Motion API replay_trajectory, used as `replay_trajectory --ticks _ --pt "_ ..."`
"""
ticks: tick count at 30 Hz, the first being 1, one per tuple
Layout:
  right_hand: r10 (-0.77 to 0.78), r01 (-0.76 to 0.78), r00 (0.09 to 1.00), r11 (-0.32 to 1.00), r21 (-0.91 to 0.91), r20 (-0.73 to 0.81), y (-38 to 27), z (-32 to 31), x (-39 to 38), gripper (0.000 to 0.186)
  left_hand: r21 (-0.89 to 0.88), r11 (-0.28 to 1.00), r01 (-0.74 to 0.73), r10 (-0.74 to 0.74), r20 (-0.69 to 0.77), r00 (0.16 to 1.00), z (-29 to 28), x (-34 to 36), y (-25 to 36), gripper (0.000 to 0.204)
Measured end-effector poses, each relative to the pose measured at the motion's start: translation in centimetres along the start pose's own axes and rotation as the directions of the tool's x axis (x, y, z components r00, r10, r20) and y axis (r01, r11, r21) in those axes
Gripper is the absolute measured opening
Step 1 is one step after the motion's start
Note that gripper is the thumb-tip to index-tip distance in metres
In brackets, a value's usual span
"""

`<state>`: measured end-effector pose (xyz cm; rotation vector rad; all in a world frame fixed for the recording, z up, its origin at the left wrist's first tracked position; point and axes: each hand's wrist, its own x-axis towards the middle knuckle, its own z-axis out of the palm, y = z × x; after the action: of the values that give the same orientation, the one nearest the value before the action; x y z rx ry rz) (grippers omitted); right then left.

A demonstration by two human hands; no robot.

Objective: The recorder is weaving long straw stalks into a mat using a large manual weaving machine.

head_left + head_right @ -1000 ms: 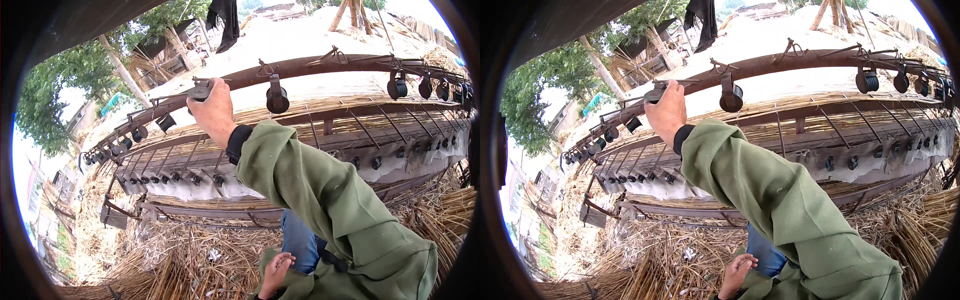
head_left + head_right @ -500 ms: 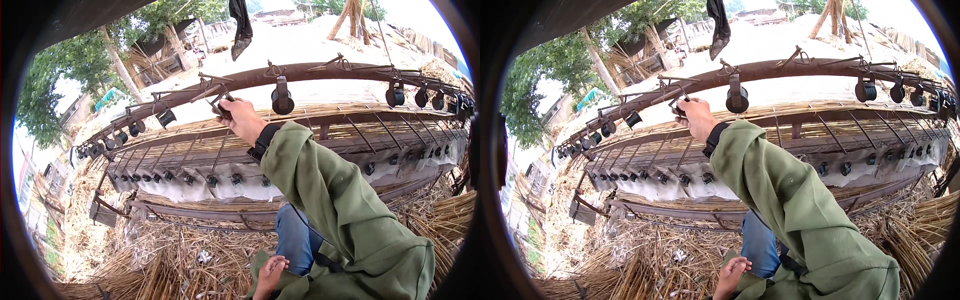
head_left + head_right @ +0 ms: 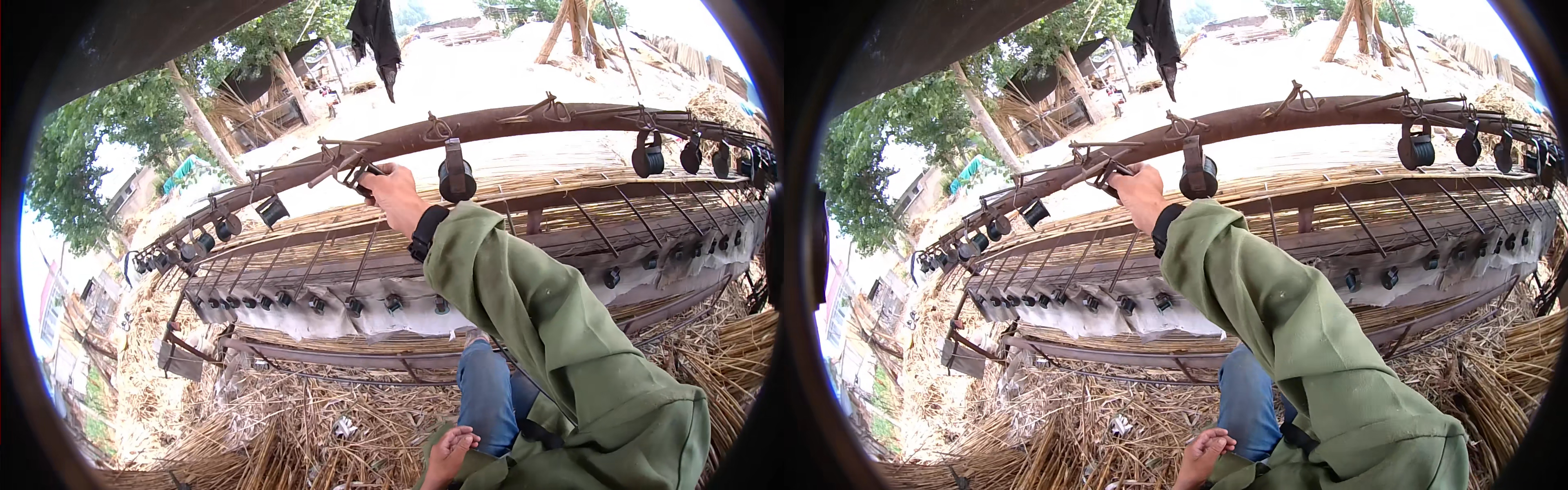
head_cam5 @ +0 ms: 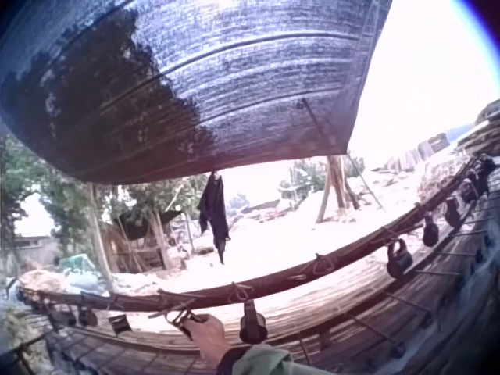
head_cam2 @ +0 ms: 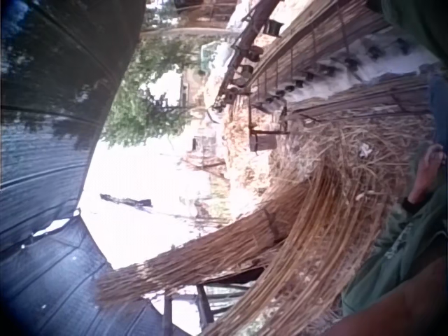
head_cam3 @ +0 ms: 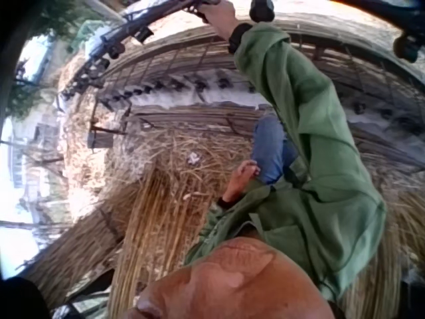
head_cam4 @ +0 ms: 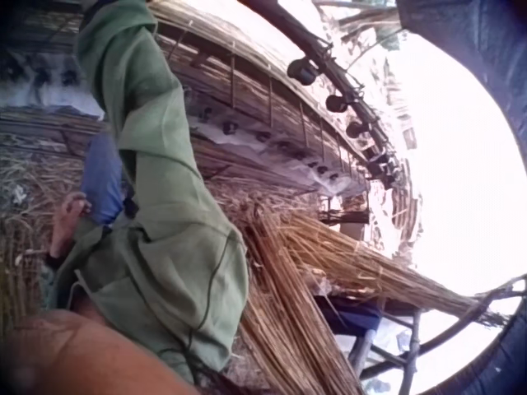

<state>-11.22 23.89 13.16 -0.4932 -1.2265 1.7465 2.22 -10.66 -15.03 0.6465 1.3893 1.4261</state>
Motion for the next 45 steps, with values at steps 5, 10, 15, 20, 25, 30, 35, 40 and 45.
replay_trajectory --ticks 5,10,15,20,25,30,35,40,45 --pt "-0.17 0.137 0.973 0.969 0.205 0.153 -0.5 0.2 -3.3 0.029 -0.058 0.998 -0.026 0.027 0.015 1.0 -0.2 -1.0 0.8 0.023" --pt "-0.002 -0.002 0.989 1.0 0.03 0.15 -1.9 -3.6 -4.3 0.04 0.021 0.997 0.077 -0.076 -0.03 0.997 2.5 0.0 3.0 0.024" --pt "0.237 -0.237 0.866 0.97 -0.056 0.44 6.6 -9.9 -15.4 0.012 0.205 0.972 0.118 -0.11 -0.051 0.993 3.6 -1.3 4.9 0.027" --pt "0.097 0.075 0.88 0.938 -0.337 0.465 12.2 -20.1 -28.7 0.01 0.365 0.904 0.222 -0.214 -0.062 0.975 5.7 -1.1 6.6 0.027" --pt "0.036 0.19 0.926 0.817 -0.545 0.377 10.8 -24.4 -35.2 0.013 0.444 0.89 0.109 -0.125 0.008 0.992 7.6 -0.2 8.4 0.027" --pt "-0.09 0.288 0.932 0.772 -0.566 0.351 10.8 -24.1 -36.0 0.014 0.417 0.908 -0.037 -0.031 0.154 0.988 8.9 0.2 8.7 0.029" --pt "-0.145 0.318 0.93 0.778 -0.542 0.338 11.0 -24.3 -36.3 0.015 0.428 0.903 -0.033 -0.023 0.125 0.992 8.0 1.2 7.4 0.035" --pt "-0.104 0.297 0.934 0.76 -0.578 0.343 10.6 -24.9 -36.6 0.019 0.447 0.894 0.015 -0.068 0.103 0.992 7.8 2.2 6.7 0.038" --pt "-0.075 0.242 0.951 0.786 -0.569 0.301 10.2 -25.3 -36.2 0.022 0.461 0.885 0.062 -0.122 0.101 0.987 9.3 2.8 7.9 0.035"
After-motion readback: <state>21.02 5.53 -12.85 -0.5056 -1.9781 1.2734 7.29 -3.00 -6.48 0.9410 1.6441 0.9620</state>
